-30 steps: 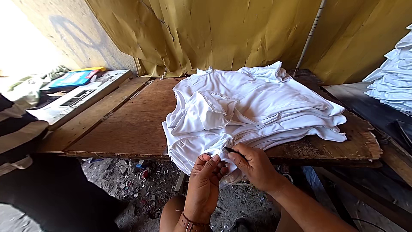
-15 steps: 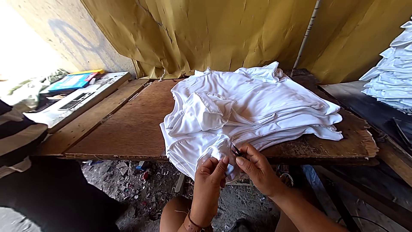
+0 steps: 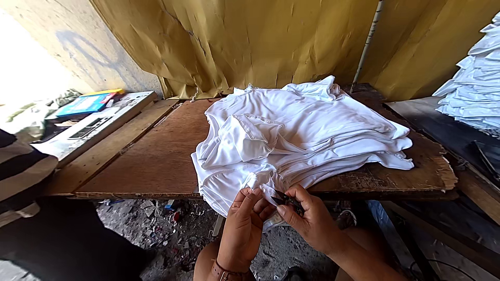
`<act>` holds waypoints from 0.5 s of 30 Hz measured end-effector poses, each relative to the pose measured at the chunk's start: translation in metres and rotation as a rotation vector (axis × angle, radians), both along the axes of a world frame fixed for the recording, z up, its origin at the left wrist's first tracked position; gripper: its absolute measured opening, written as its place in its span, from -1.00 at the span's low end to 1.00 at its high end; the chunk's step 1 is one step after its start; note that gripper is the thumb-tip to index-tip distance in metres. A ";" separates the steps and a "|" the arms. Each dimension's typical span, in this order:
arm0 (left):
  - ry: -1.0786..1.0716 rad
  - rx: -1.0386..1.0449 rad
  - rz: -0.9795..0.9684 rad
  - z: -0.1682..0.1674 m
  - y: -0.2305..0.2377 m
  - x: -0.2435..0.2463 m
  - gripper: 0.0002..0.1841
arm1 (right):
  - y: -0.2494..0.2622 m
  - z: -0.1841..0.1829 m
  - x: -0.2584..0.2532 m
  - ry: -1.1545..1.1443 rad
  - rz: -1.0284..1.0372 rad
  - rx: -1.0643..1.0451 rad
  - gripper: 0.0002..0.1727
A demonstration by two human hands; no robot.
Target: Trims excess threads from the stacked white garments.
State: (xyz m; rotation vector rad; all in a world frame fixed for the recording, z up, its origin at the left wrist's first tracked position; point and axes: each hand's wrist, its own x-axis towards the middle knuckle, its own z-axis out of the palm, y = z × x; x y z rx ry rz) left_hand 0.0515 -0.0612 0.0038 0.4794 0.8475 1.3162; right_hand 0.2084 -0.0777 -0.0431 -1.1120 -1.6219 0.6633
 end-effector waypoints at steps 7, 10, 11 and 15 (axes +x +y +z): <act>0.006 -0.033 -0.004 0.004 0.001 0.001 -0.82 | 0.000 -0.002 0.000 -0.112 -0.048 0.076 -0.61; 0.016 -0.011 -0.011 0.002 0.001 0.001 -0.81 | 0.002 0.000 0.001 -0.097 -0.057 0.047 -0.60; 0.023 -0.006 -0.008 0.002 0.001 0.002 -0.81 | 0.003 0.001 0.001 -0.099 -0.060 0.034 -0.60; 0.032 0.012 -0.016 0.002 -0.001 0.002 -0.80 | 0.009 0.004 0.004 -0.115 -0.043 0.031 -0.60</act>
